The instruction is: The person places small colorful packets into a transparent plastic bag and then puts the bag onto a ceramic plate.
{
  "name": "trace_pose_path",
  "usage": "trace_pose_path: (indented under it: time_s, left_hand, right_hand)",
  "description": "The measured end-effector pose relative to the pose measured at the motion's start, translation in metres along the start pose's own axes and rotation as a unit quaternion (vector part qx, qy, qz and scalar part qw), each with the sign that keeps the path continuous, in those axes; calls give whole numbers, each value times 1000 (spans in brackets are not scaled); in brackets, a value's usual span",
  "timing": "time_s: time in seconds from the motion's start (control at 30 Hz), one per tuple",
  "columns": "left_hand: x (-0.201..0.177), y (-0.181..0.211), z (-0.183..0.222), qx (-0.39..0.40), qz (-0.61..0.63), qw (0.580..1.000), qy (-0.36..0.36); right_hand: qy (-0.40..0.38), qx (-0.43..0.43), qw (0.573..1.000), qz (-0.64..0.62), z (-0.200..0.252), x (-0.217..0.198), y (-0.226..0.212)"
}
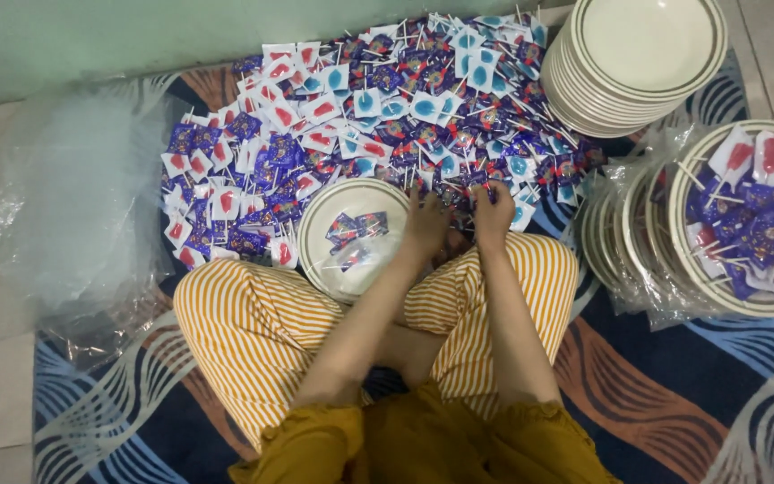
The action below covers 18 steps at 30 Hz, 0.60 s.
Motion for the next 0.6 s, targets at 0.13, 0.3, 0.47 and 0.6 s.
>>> trace_pose_path:
  time_s: [0.13,0.3,0.47,0.6]
  left_hand:
    - [-65,37,6,-95,-80,979,-161]
    - [-20,43,-7,-113,-137,967,-181]
    - [-7,31,7,-91,-19,988,123]
    - [-59,14,29,-135,389,868,278]
  right_hand:
    - [-3,-7,999,-40,5,-9,-10]
    - [-4,2,997,-76,15,-18,-27]
    - [8,-1,996,-90,11,-16,-15]
    - [50,32,991,-116,3,-9,5]
Point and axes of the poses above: each hand's wrist, its own z-axis away from the middle knuckle, its own x-axis out of the palm, y = z × x, the point moved 1 cm from there along -z, towards the middle knuckle, and after that the axes turned 4 degrees about y, right-handed, at the moved point
